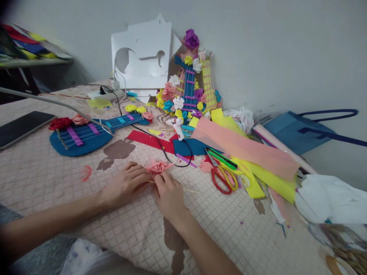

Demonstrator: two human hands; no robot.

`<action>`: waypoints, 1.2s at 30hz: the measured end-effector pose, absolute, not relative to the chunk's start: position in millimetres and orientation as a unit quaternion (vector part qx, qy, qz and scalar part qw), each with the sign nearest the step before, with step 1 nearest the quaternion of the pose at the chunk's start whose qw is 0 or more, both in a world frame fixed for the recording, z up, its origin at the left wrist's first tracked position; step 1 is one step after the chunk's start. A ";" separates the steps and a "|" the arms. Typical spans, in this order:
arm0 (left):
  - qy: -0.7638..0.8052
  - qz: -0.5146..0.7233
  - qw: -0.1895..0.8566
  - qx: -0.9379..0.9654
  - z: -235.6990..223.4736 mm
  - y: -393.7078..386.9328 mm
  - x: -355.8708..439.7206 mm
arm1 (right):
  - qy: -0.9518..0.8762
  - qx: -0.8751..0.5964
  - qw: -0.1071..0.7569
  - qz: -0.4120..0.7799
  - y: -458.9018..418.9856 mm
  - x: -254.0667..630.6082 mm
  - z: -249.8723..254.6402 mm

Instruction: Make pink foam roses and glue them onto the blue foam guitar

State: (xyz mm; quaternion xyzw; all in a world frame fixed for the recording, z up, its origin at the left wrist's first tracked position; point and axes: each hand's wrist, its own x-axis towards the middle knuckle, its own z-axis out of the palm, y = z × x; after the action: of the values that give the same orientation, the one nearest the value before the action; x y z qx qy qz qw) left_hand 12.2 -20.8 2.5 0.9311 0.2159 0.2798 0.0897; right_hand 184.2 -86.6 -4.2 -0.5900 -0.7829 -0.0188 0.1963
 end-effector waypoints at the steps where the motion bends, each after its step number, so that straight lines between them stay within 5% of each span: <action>1: 0.215 0.278 0.084 0.932 2.6 -20.9 12.1 | -0.782 -0.591 0.198 -0.016 -86.9 184.4 -4.0; 36: 0.258 0.264 0.013 0.929 6.2 -25.5 16.9 | -0.779 -0.587 0.220 0.004 -91.7 186.4 4.3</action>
State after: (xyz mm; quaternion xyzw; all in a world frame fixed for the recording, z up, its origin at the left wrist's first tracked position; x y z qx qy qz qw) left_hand 16.9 -25.5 6.2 0.9292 0.2584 0.2640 0.0131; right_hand 186.4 -91.7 4.3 -0.5867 -0.7794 0.0039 0.2198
